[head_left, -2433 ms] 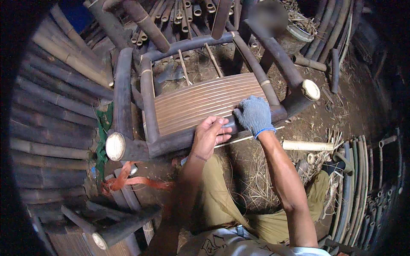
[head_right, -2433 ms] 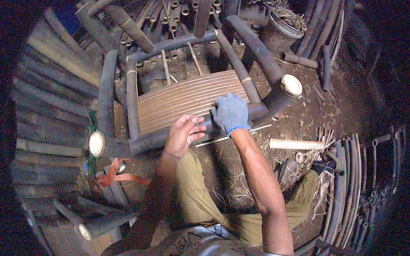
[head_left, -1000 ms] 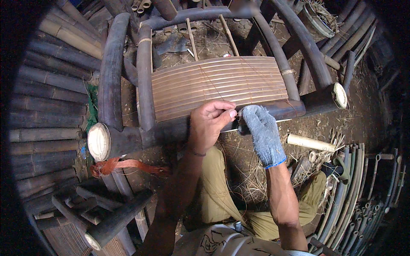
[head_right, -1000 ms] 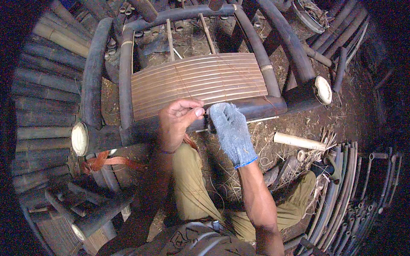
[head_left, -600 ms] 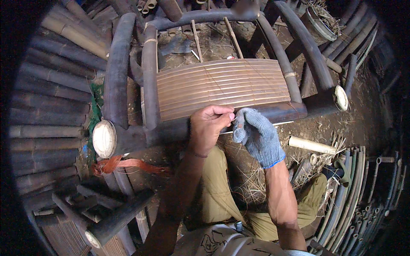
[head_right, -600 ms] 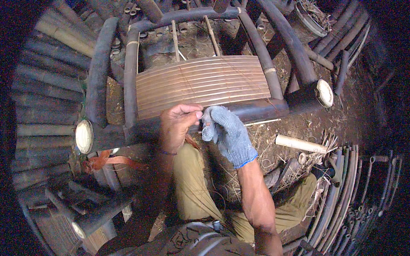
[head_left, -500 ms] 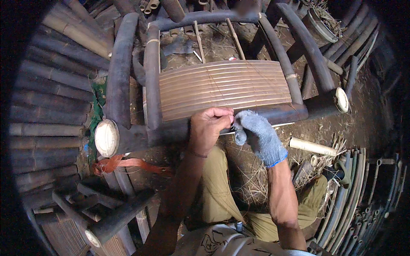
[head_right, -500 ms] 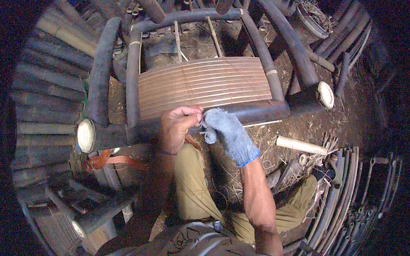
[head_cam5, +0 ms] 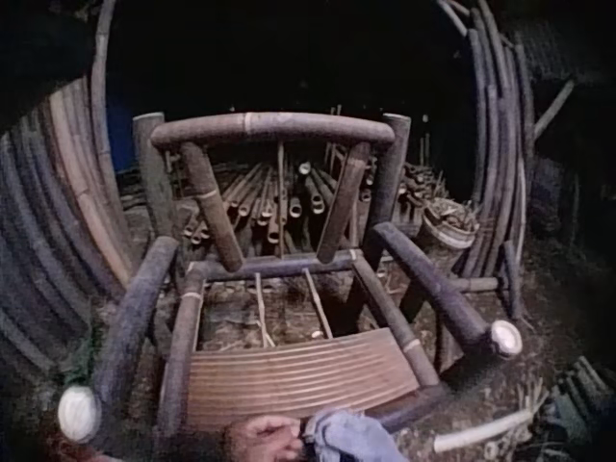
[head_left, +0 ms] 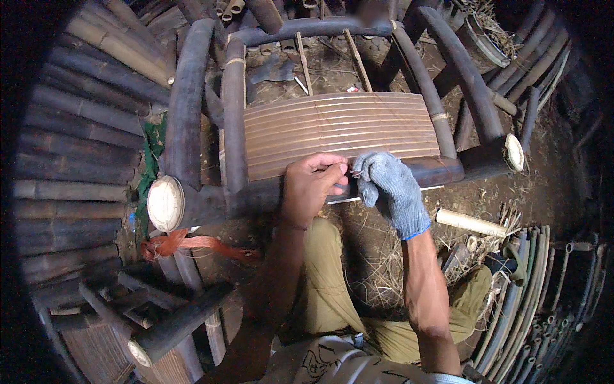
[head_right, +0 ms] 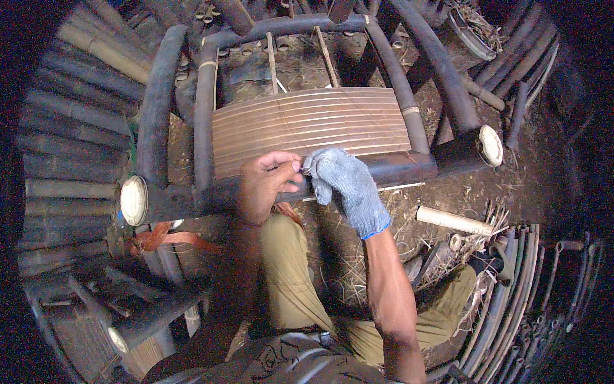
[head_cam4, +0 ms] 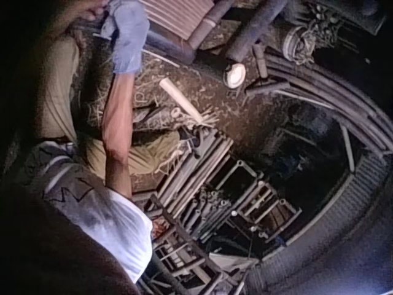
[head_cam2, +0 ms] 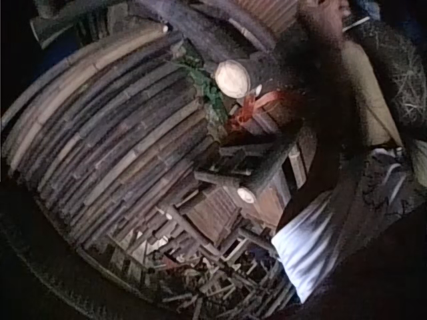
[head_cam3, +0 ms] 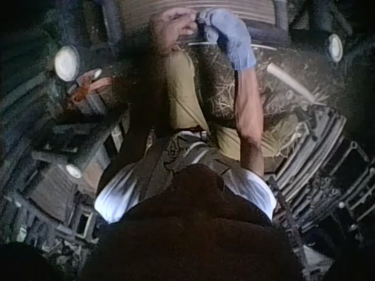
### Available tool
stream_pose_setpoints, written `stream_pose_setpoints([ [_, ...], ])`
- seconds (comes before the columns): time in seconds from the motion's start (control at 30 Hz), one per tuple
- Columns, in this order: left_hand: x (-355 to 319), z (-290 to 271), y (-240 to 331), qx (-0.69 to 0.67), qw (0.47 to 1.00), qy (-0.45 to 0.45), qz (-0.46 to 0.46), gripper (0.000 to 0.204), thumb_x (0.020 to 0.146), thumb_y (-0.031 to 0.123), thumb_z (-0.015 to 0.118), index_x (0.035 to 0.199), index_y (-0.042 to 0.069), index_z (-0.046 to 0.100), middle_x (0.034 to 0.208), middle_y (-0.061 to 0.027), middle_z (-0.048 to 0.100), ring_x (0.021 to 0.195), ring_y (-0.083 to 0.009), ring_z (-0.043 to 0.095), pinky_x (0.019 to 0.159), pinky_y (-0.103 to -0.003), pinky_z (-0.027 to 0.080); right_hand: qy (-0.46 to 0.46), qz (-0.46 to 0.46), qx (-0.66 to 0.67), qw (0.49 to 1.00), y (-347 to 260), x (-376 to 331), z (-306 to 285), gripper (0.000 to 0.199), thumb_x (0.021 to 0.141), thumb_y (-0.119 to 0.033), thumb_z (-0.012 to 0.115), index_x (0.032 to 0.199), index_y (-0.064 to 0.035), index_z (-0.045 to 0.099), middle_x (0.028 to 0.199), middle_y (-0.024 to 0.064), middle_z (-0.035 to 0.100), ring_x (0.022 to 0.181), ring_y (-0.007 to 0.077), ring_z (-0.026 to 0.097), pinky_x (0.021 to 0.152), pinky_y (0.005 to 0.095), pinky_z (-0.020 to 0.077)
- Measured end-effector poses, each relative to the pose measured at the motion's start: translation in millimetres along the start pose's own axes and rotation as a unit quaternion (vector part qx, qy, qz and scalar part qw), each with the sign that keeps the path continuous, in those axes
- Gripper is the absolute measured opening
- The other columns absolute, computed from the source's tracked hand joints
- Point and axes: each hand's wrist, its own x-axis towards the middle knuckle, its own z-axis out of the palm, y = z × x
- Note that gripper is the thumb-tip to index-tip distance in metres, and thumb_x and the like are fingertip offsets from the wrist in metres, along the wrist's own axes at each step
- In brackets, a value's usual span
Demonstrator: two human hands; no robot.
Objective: The person prepares and installs bamboo slats into a chair frame. They use a large blade to whittle and split bamboo pieces into thin strips, then manually weave or thread the strips through the frame and secure them using thin wire and pliers.
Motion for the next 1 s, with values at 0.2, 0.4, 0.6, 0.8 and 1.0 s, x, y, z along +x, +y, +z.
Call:
stream_pose_setpoints([
  [0.2, -7.3, -8.6, 3.5, -0.016, 1.000, 0.007, 0.021, 0.026, 0.089, 0.010, 0.069, 0.110, -0.005, 0.065, 0.096, -0.0131, 0.069, 0.077, -0.0169, 0.068, 0.068, -0.029, 0.058, -0.020, -0.078, 0.045, 0.996, -4.6, 15.1, -2.7, 0.029, 0.091, -0.027, 0.064, 0.092, 0.0011, 0.061, 0.096, 0.0121, 0.061, 0.059, 0.0139, 0.049, 0.053, 0.0269, 0.0410],
  [0.4, -4.5, -13.6, -1.4, -0.036, 0.998, 0.039, 0.042, 0.019, 0.088, 0.004, 0.070, 0.103, -0.007, 0.067, 0.089, -0.0138, 0.070, 0.074, -0.0160, 0.069, 0.066, -0.028, 0.058, -0.102, 0.050, -0.141, 0.984, -20.4, 17.6, -3.3, 0.041, 0.097, -0.029, 0.058, 0.126, -0.0008, 0.064, 0.087, 0.0066, 0.066, 0.066, 0.0116, 0.055, 0.053, 0.0264, 0.0460],
  [0.6, -7.9, -10.1, 4.2, -0.016, 0.999, 0.023, 0.043, 0.017, 0.088, 0.005, 0.070, 0.101, -0.006, 0.069, 0.089, -0.0127, 0.071, 0.073, -0.0143, 0.068, 0.067, -0.027, 0.058, -0.092, -0.058, -0.293, 0.950, -11.7, 22.9, 10.5, 0.041, 0.098, -0.026, 0.059, 0.130, -0.0007, 0.060, 0.103, 0.0098, 0.070, 0.078, 0.0136, 0.063, 0.068, 0.0296, 0.0534],
  [0.8, -9.3, -16.7, 4.1, -0.043, 0.997, -0.058, 0.012, 0.019, 0.089, 0.005, 0.068, 0.105, -0.007, 0.068, 0.088, -0.0117, 0.071, 0.073, -0.0132, 0.067, 0.067, -0.025, 0.057, 0.032, -0.112, -0.467, 0.876, -15.9, 1.8, 21.1, 0.025, 0.094, -0.023, 0.063, 0.111, -0.0059, 0.070, 0.102, 0.0142, 0.070, 0.084, 0.0279, 0.068, 0.074, 0.0348, 0.0531],
  [1.0, -22.7, -9.6, 14.8, -0.004, 0.997, -0.070, 0.019, 0.023, 0.089, 0.006, 0.069, 0.107, -0.007, 0.066, 0.088, -0.0104, 0.070, 0.074, -0.0126, 0.066, 0.066, -0.024, 0.056, 0.072, -0.259, -0.521, 0.810, -13.8, -16.5, 24.8, 0.011, 0.091, -0.017, 0.064, 0.096, -0.0069, 0.066, 0.090, 0.0141, 0.065, 0.082, 0.0326, 0.064, 0.074, 0.0400, 0.0514],
])
